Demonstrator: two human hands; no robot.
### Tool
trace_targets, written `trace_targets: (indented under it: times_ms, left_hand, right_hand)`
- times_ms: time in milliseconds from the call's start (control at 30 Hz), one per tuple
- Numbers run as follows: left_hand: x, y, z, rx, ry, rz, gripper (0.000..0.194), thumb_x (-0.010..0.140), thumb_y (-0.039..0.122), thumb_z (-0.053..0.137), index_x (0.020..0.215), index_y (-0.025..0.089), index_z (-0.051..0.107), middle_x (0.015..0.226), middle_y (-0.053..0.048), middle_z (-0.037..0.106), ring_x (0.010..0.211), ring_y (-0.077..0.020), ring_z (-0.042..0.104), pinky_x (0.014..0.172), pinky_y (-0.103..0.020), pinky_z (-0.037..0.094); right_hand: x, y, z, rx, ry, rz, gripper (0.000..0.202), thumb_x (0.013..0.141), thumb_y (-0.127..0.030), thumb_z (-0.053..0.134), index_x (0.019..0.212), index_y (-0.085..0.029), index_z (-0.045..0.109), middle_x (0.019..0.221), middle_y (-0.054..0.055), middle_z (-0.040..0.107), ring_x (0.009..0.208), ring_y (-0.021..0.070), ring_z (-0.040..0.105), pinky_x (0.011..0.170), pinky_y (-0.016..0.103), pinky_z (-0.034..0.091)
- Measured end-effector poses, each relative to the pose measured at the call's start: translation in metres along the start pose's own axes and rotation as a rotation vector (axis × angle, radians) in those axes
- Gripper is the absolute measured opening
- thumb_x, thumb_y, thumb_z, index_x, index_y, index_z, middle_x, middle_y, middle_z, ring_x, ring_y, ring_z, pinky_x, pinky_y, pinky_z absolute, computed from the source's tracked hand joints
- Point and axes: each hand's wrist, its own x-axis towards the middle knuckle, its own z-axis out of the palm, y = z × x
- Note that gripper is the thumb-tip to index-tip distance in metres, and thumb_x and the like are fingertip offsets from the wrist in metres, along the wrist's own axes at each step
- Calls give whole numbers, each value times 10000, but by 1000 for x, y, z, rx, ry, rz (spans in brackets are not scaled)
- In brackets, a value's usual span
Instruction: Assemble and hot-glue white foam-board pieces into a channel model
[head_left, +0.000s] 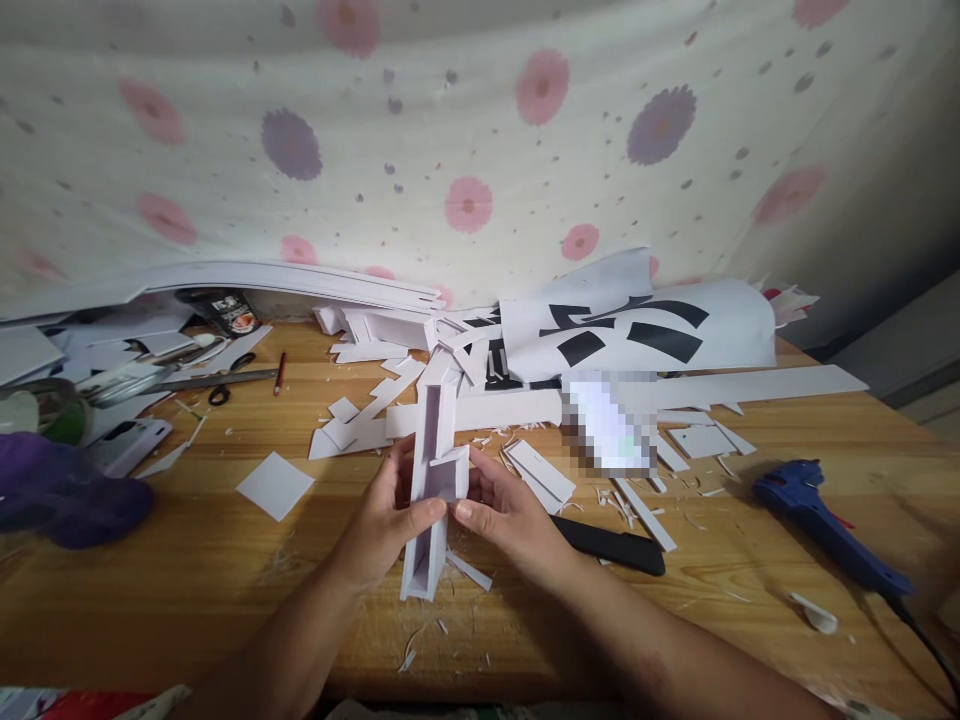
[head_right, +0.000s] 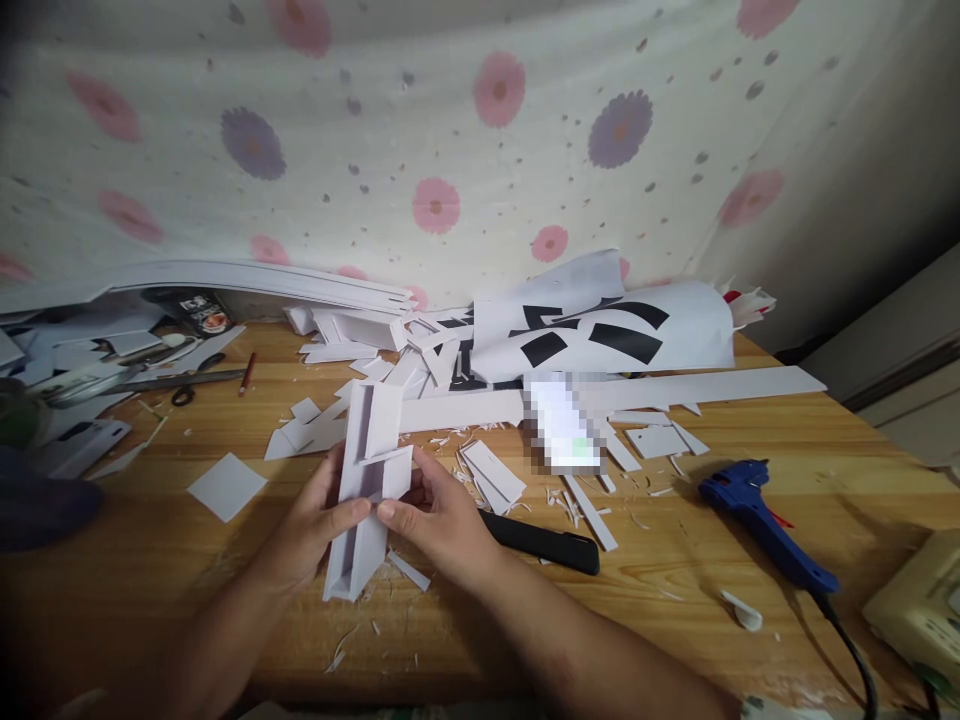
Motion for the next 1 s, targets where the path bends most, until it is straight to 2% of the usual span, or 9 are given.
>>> trace_targets:
  times_ms: [233,567,1000]
  left_hand:
    - [0,-2,-1,31,3,38,581,685,314,753,1205,240,505,1161,-49,655,1062,-237,614,897,-336,490]
    - [-2,-2,0,23,2,33,594,698,328,742,1226,240,484,1200,-74,650,1113,-279,606,897,-373,504]
    - [-2,-3,-3,-4,-3,26,575,712,307,733,1228,240,490,1161,-53,656,1061,-235,618,890,-341,500]
  right_hand:
    - [0,-3,1,-4,-2,4,456,760,-479,693,1106,-209,569,945,47,623,905,208,585,879,394,444]
    - [-1,-1,0,-25,17,21,510,755,-489,695,1167,-214,571,986,52,643,951,215,590,877,392,453]
    - [-1,-3,0,-16,31,27,470,760,-478,692,1130,-206,587,972,58,659,923,210,601,843,375,449]
